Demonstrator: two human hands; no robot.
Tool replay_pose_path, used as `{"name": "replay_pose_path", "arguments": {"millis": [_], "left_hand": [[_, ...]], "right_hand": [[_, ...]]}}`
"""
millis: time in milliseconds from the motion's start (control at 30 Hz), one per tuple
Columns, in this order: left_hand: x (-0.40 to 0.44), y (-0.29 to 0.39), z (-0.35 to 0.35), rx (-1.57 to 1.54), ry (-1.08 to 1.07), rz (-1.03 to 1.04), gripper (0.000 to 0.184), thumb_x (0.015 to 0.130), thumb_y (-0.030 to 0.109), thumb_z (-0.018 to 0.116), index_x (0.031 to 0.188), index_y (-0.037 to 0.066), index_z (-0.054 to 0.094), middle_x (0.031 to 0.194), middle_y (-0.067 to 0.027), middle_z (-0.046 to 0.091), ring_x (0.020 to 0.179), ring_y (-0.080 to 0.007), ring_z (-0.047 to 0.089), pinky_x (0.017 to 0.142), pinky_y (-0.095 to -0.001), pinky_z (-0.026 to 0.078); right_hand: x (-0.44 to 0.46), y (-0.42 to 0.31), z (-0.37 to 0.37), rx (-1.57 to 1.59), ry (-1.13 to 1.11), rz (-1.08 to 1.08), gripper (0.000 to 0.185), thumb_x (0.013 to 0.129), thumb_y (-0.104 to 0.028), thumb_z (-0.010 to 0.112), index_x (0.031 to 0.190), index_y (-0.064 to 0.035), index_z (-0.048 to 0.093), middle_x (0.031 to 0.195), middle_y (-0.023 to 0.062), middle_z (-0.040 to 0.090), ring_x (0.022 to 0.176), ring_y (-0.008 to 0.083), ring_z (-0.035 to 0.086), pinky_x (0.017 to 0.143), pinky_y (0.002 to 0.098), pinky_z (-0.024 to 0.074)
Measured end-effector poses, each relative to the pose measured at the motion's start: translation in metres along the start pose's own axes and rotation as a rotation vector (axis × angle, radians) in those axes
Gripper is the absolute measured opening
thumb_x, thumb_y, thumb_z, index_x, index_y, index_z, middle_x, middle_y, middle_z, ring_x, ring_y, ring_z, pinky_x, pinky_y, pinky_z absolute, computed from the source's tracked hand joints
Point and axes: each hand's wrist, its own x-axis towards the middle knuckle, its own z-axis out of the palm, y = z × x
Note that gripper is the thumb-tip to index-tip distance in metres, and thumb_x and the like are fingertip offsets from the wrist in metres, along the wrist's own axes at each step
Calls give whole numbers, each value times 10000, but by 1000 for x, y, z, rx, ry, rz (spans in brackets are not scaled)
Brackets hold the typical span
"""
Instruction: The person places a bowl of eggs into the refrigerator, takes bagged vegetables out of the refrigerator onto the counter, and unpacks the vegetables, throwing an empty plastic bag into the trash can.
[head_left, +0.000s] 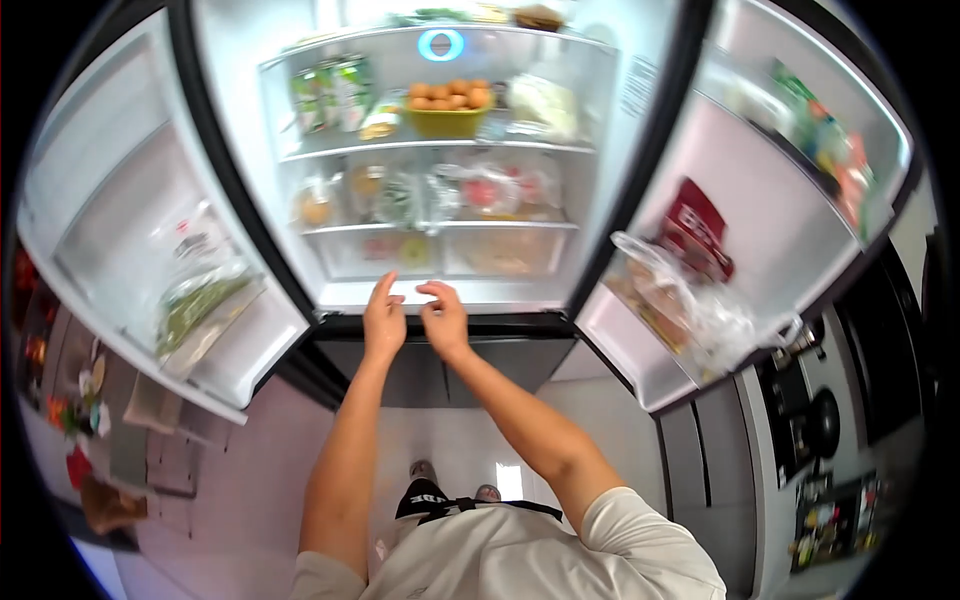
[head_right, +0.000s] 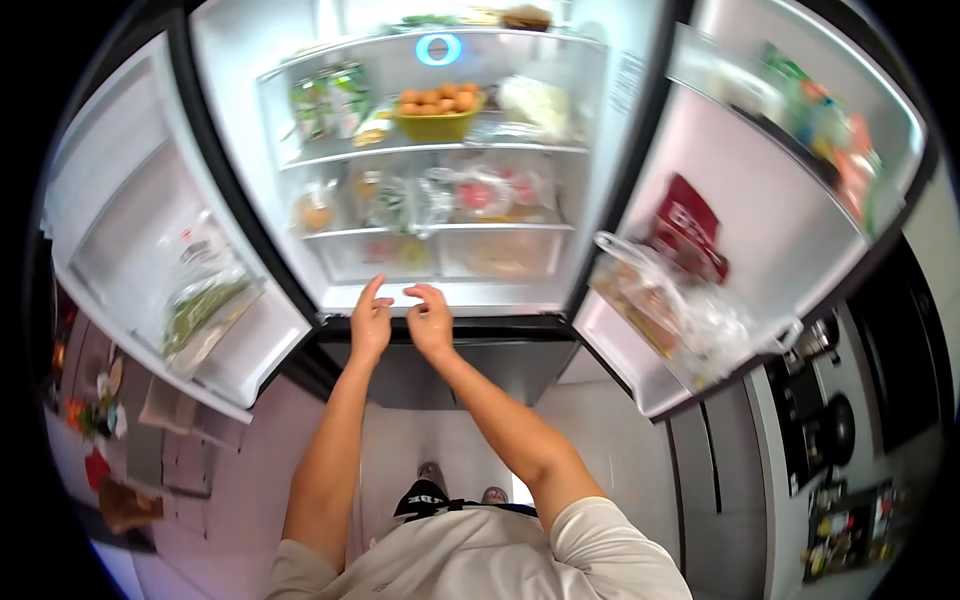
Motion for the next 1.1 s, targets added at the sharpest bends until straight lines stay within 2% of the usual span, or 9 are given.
{"name": "replay_pose_path", "arguments": {"millis": [100,267,567,667,733,867,967,1067,1100], "left_hand": [[-5,29,30,-38,-94,-36,554,950,-79,476,1484,62,516,1413,-121,607,1065,-173,685,895,-314,535],[-7,52,97,-145,-250,42,517,952,-69,502,1453,56,539,1475,-152,568,1020,-222,724,925,-349,545],[-36,123,193,-358,-524,237,543,916,-110,471,1430,42,558,1459,-168,574,961,-227,727,898,-333,553],[-53,159,216,-452,-606,375,544,916,-122,492,1424,57,570,1450,-160,581,963,-227,713,884,-326,558],[-62,194,222,-498,-668,425,540,924,-120,492,1426,62,570,1459,-158,575,976,-225,706,883,-319,562],[-77,250,229,-597,-727,490,514,921,-115,486,1397,50,589,1420,-155,600,975,-236,705,883,-316,564],[-80,272,234,-615,-746,546,510,933,-101,499,1408,60,589,1413,-129,600,997,-200,687,864,-292,558],[-78,278,233,-605,-768,538,498,942,-74,516,1416,65,585,1392,-117,607,997,-183,680,867,-287,553],[-77,278,235,-601,-764,539,499,940,-73,519,1415,65,585,1390,-118,609,990,-184,680,868,-291,552]], "right_hand": [[-9,-29,-39,13,23,90,376,843,62,615,1161,-95,740,1350,108,594,978,177,670,829,286,555],[-14,-45,-112,-43,183,94,377,849,73,632,1171,-95,734,1366,90,581,909,149,665,836,284,550],[-55,-82,-227,-184,538,59,366,842,74,642,1156,-92,730,1366,75,570,961,148,649,852,282,535],[-70,-125,-257,-381,774,17,304,856,39,628,1126,-77,707,1232,108,639,854,177,657,764,296,542],[-75,-154,-285,-567,929,-81,299,856,1,667,1149,-61,674,1187,114,647,837,195,646,755,314,532],[-66,-215,-340,-793,1273,-59,472,845,-168,749,1278,-31,617,1233,146,619,1069,252,601,937,391,496],[-59,-221,-382,-1378,1146,48,480,852,-266,771,1258,-35,663,1313,177,594,1179,309,564,1022,421,465],[-52,-224,-416,-1313,926,118,468,851,-346,785,1191,-33,713,1315,206,614,1176,362,582,1041,452,465],[-47,-232,-426,-1043,920,52,394,875,-341,779,1116,-32,740,1242,213,665,1126,384,615,999,449,488]]}}
